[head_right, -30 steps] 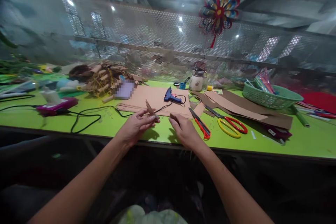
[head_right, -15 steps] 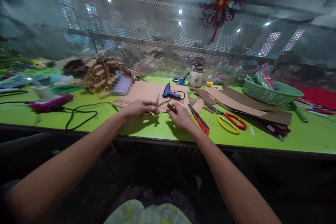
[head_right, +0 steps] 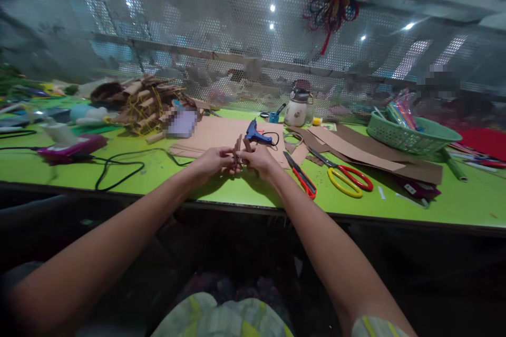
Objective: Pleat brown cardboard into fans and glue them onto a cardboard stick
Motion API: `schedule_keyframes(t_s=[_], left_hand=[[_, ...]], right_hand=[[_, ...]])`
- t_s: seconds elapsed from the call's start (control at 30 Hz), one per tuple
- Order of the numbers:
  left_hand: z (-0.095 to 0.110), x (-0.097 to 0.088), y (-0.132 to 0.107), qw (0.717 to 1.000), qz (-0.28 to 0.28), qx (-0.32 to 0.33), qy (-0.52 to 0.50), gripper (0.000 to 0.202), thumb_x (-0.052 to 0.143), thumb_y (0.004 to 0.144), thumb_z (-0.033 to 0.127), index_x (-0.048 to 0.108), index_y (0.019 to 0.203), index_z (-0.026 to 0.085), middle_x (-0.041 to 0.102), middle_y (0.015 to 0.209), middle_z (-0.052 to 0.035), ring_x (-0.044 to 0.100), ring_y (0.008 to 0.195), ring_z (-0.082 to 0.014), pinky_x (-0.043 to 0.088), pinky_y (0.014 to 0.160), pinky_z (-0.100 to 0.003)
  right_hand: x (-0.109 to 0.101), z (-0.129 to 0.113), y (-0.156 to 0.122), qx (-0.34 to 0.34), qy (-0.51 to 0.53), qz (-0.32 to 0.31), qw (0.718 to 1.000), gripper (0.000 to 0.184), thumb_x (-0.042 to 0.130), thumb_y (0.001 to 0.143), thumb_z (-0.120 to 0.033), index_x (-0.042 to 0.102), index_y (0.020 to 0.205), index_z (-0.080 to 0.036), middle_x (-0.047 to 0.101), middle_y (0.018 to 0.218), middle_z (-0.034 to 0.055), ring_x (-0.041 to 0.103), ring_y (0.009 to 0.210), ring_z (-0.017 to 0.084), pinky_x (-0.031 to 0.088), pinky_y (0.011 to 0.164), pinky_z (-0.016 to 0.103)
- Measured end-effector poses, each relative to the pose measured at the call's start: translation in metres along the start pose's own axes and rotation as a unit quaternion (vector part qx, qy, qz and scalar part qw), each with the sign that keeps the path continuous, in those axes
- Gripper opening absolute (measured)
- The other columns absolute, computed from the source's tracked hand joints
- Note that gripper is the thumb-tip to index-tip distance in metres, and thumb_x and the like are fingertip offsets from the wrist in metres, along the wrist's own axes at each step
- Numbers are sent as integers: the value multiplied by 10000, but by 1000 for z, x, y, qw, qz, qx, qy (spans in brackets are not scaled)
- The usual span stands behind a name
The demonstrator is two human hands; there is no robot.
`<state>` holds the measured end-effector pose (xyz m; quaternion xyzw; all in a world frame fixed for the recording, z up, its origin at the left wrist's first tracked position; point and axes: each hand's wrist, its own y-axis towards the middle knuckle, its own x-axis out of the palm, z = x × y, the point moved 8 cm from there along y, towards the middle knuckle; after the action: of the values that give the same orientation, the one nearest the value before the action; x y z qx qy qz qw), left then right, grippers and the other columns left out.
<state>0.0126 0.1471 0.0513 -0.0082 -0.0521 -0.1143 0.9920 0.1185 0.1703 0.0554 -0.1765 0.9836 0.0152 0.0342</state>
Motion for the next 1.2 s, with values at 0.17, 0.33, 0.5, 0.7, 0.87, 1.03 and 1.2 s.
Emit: schedule_keyframes(t_s=[0.17,0.33,0.5,0.7,0.87,1.03,1.2], left_hand=[[26,-49,-4,962,199,77,170,379,530,649,11,628,1000,116,652,611,-40,580,481,-133,423,483,-228],[33,-61,-5,951,231,129,159,282,498,686,73,636,930,96,666,691,-62,586,523,-122,422,486,-214],[47,-40,-7,923,197,230,238,207,532,739,147,683,882,142,684,803,-59,614,715,-148,469,647,-241],[68,13,-12,915,69,299,261,186,600,784,264,705,918,188,655,901,-64,602,778,-164,465,647,-228],[57,31,-6,929,7,286,234,225,648,766,273,702,974,208,672,890,-57,581,655,-134,453,595,-219],[44,25,7,956,4,228,187,139,701,712,252,717,832,184,668,752,-41,553,526,-109,434,506,-205],[44,15,8,971,21,190,144,100,725,679,246,702,722,159,637,601,-11,561,473,-115,437,467,-206]], right_hand=[[-4,5,16,40,-43,4,998,232,726,673,-231,518,599,-162,436,429,-54,331,357,53,226,343,194],[-30,-1,15,38,-83,59,994,245,741,683,-253,515,631,-175,487,524,-24,471,479,99,398,418,225],[-50,-10,-18,-44,-151,64,985,187,629,775,-357,548,784,-190,502,581,-37,447,502,96,389,459,218],[-37,-22,-35,-150,-303,5,941,230,474,849,-322,621,861,-147,557,630,-13,483,554,115,378,529,230],[-31,-37,-33,-234,-396,58,886,202,477,861,-252,648,896,-153,658,832,59,557,743,169,414,678,287],[-24,-41,-36,-274,-420,54,864,157,538,845,-252,655,887,-157,668,849,74,567,761,185,416,684,300],[-36,-41,-39,-254,-337,22,906,269,602,812,-299,634,1056,-188,672,854,45,585,711,157,447,659,277]])
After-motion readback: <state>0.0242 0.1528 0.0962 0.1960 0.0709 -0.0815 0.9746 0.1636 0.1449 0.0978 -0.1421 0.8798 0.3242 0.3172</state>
